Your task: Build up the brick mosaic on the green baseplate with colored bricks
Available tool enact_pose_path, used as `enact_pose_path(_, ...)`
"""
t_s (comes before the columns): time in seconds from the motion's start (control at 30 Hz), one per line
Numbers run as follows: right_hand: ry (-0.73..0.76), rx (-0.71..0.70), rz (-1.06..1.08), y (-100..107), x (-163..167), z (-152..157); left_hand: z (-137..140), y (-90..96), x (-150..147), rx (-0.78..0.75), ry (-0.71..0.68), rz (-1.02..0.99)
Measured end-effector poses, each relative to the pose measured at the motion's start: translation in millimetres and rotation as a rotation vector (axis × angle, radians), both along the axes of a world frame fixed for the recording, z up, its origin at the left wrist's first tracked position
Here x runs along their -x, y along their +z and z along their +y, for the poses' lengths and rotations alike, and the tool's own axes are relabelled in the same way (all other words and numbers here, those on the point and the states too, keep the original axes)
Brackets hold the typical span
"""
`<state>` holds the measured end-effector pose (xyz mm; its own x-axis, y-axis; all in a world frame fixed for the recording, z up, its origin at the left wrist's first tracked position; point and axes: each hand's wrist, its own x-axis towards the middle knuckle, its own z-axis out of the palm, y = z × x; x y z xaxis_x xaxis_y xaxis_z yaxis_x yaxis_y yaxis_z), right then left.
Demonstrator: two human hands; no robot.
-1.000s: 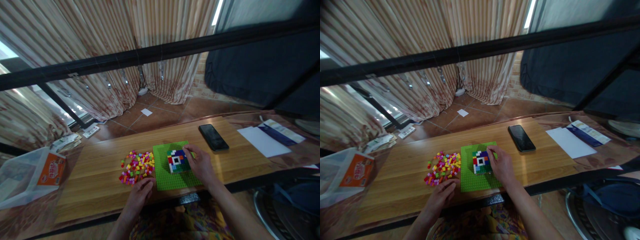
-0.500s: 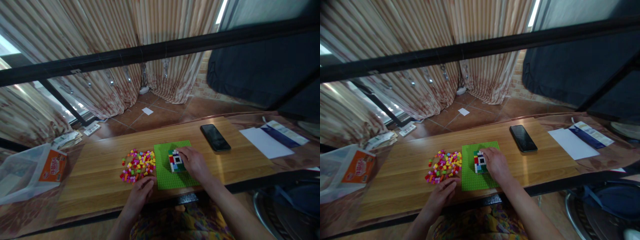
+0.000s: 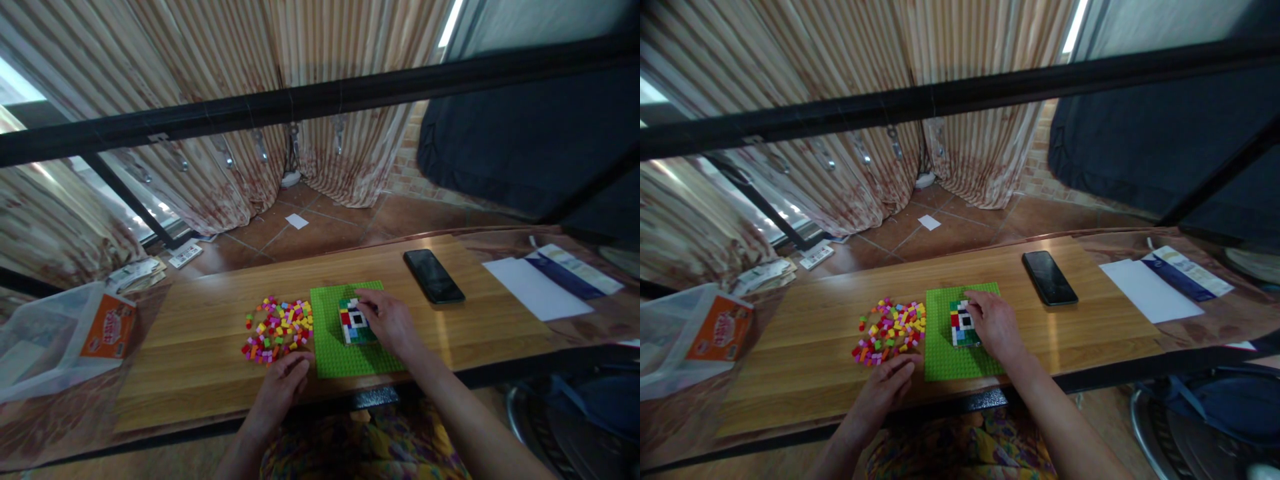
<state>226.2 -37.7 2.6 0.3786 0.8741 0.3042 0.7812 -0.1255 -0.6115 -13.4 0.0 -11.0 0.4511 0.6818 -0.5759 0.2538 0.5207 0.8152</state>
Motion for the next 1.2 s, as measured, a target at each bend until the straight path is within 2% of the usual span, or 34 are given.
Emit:
enact_pose_path(0.27,-0.026,-0.063,0.174,-1,-2,-2,0,2.1,1,-0.018,-0.041,0.002)
enact_pose_path(0.47,-0.083,-0.117,0.180,-6,0,8,-1,0.0,2,-0.031,-0.055,0.005)
enact_pose_path(0.77,-0.077,-0.086,0.243,-11,1,12,-3,9.2,-1,-0.004,-0.035,0.000)
enact_pose_path(1.07,-0.011,-0.031,0.273,-10,0,12,-6,15.4,-3,0.074,0.070,-0.042)
enact_pose_path(1.2,-0.007,-0.101,0.291,-5,-3,5,-9,13.9,-5,0.190,0.209,-0.223)
